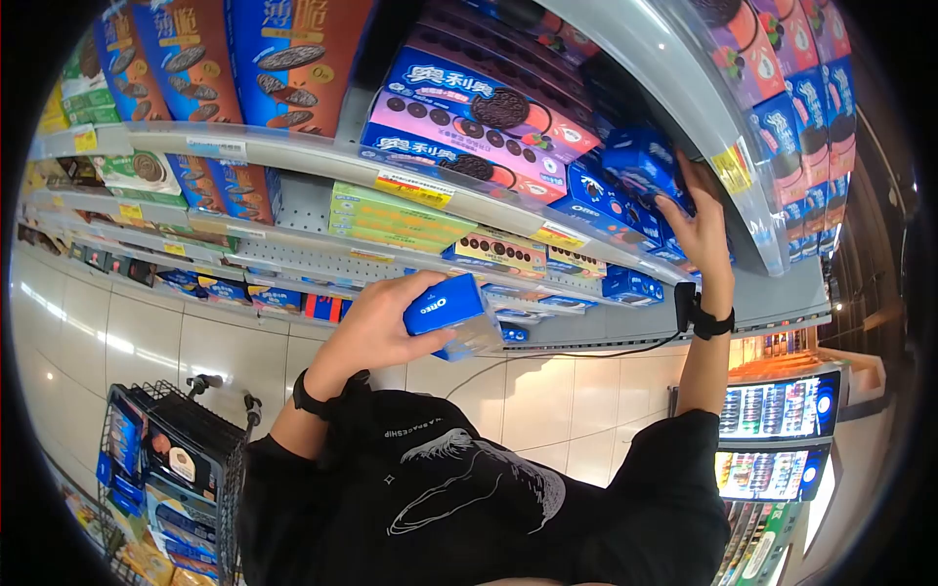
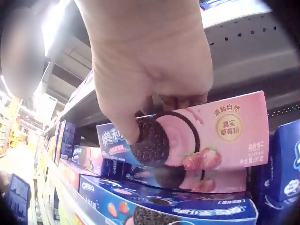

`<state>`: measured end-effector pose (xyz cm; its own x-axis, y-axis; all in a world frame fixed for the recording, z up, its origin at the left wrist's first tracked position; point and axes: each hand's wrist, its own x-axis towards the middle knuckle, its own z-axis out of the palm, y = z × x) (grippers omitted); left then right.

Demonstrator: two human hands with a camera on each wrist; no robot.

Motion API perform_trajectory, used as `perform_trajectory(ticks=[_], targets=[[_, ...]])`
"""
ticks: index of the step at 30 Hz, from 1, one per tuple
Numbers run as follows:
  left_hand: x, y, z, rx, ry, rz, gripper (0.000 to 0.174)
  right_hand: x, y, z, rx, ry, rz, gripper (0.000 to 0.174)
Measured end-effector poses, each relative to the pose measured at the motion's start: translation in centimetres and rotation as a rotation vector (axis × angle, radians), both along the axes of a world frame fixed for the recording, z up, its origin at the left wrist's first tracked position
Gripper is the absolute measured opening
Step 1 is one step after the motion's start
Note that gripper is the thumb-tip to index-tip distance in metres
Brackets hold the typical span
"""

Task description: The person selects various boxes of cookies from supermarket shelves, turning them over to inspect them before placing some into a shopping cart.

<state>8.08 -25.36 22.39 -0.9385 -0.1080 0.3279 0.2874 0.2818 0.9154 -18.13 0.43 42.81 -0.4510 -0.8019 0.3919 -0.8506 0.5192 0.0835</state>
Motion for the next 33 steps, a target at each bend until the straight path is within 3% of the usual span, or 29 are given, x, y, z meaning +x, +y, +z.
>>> perform_trajectory(ticks=[12,20,25,27,29,31,33], targets=[[0.3,0.8,-0.5,-0.046,-0.005,0.027,0.055,-1.7,-2.2,-2.8,0.019,-0.082,0.086,0.056],[0.5,0.7,-0.5,0.022,0.023,0.033,0.052,-2.5,-3.6,-1.5,0.023,-0.029,0.165,0.052],[0.5,0.7,-0.9,0.007,0.056,0.068,0.053,-5.6,-9.5,-0.4,0.039,0.075,0.145,0.061],[0.5,0.8,-1.0,0.015,0.075,0.070,0.053,-5.2,-12.6,1.1,0.152,0.228,0.167,0.071],[0.6,0.9,-1.3,0.009,0.104,0.085,0.052,-5.7,-15.8,1.8,0.293,0.187,-0.079,0.078],[1.1,0.8,-1.5,0.026,0.084,0.095,0.052,-8.8,-17.1,1.6,0.282,0.089,-0.012,0.082],[1.4,0.7,-1.7,0.042,0.064,0.104,0.052,-9.6,-18.5,1.3,0.225,-0.041,0.116,0.072]])
